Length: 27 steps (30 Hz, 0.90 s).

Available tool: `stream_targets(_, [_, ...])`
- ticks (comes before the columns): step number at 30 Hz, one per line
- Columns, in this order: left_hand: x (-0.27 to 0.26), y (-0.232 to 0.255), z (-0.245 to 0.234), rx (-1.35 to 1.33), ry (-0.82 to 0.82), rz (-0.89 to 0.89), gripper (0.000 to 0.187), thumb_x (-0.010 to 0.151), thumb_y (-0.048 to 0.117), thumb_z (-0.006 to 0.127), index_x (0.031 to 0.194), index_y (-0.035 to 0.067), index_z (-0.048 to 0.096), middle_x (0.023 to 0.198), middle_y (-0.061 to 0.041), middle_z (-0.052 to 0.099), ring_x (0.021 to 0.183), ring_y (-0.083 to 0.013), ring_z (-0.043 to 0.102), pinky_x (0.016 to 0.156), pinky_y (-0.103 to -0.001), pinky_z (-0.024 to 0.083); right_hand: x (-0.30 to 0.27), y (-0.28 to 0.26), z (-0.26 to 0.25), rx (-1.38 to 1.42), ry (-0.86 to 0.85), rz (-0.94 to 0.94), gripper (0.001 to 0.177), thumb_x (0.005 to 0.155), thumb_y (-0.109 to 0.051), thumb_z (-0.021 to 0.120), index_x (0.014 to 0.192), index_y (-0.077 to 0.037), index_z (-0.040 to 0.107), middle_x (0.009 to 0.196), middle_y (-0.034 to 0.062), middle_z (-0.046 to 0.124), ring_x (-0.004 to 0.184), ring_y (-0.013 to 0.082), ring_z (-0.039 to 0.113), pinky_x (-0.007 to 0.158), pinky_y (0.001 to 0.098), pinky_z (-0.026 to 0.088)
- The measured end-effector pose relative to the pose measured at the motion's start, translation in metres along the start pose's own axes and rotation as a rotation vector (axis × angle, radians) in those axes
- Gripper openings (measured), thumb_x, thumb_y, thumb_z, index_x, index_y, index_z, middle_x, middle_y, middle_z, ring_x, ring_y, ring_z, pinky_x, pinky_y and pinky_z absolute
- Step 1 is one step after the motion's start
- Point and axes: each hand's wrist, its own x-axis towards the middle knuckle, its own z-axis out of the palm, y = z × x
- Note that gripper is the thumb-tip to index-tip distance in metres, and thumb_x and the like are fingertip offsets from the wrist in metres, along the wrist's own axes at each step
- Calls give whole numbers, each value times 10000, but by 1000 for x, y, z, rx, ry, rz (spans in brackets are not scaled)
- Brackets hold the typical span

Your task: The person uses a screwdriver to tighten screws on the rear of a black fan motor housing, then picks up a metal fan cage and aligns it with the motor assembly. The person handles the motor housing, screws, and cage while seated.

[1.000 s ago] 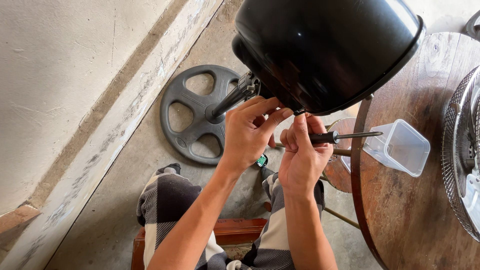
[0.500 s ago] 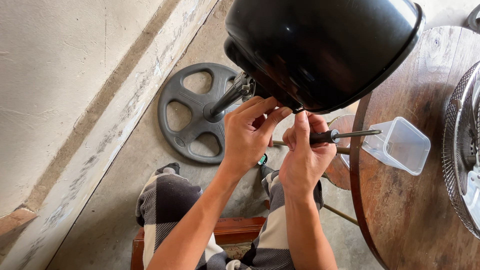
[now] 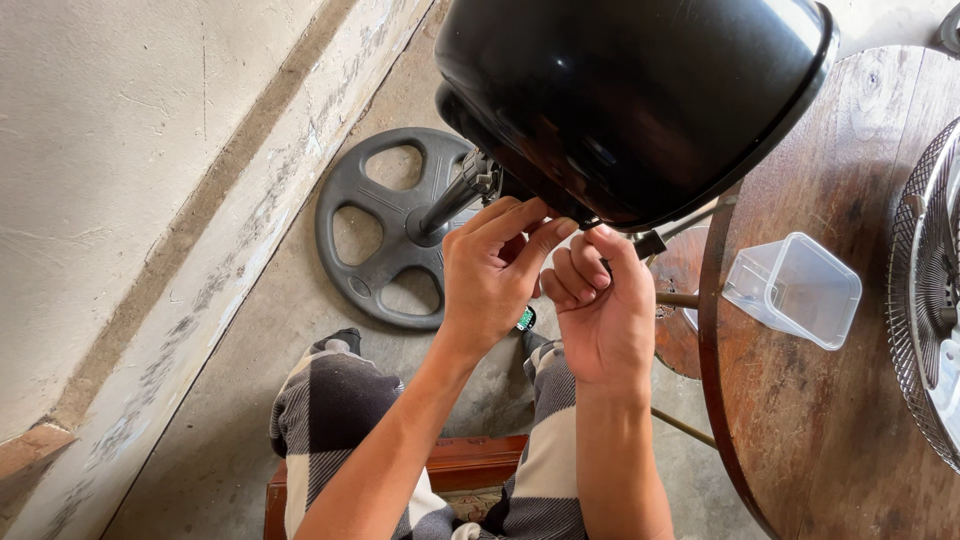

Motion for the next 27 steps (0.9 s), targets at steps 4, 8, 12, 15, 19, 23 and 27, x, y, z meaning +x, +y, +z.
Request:
stream_targets(4, [1, -2, -2, 14, -17, 18, 126, 921, 63, 785, 1046, 81, 779, 831, 15, 699, 570, -42, 534, 500, -230, 417, 1, -4, -3, 44, -11, 77, 274, 1003, -120, 556, 743, -118, 472, 621, -40, 354, 569, 68, 326, 528, 257, 284])
stream_targets(8, [3, -1, -6, 14, -74, 35, 187, 911, 50, 774, 1092, 96, 773, 821, 18, 676, 581, -37, 554, 505, -227, 435, 1, -2, -7, 5, -64, -1, 331, 1021, -118, 578, 716, -125, 449, 632, -36, 362, 594, 81, 342, 552, 267, 296])
stream_targets(12, [5, 2, -8, 26, -110, 1, 217, 897, 64, 794, 1106, 118, 778, 778, 26, 659, 538, -40, 540, 469, -231, 423, 3, -1, -12, -6, -105, -31, 383, 1036, -103, 624, 700, -127, 443, 637, -30, 393, 602, 90, 349, 559, 271, 302])
stream_targets(15, [7, 4, -10, 57, -149, 22, 260, 845, 101, 849, 1094, 118, 776, 728, 13, 609, 536, -59, 504, 480, -247, 405, 5, -2, -16, -30, 49, 16, 181, 957, -86, 606, 781, -76, 565, 651, -12, 455, 585, 83, 354, 544, 262, 304])
stream_targets(19, [5, 6, -9, 133, -105, 102, 192, 897, 95, 818, 1080, 118, 763, 759, 11, 606, 596, -66, 526, 525, -249, 430, 9, -5, -24, 11, -93, 50, 206, 984, -44, 638, 793, -66, 564, 736, 7, 507, 647, 98, 373, 578, 275, 326])
stream_targets(23, [4, 7, -11, 158, -119, 112, 158, 919, 65, 782, 1070, 109, 760, 787, 5, 629, 604, -79, 557, 537, -254, 449, 18, -3, -34, 77, -121, 157, 156, 980, -73, 648, 846, -71, 569, 813, 32, 559, 656, 86, 367, 606, 264, 339])
stream_targets(27, [5, 8, -12, 148, -127, 122, 173, 926, 53, 763, 1091, 100, 743, 826, -2, 656, 652, -89, 621, 572, -251, 496, 23, -2, -38, 177, -176, 243, 129, 989, -88, 659, 897, -60, 574, 778, 0, 496, 660, 93, 372, 644, 267, 359])
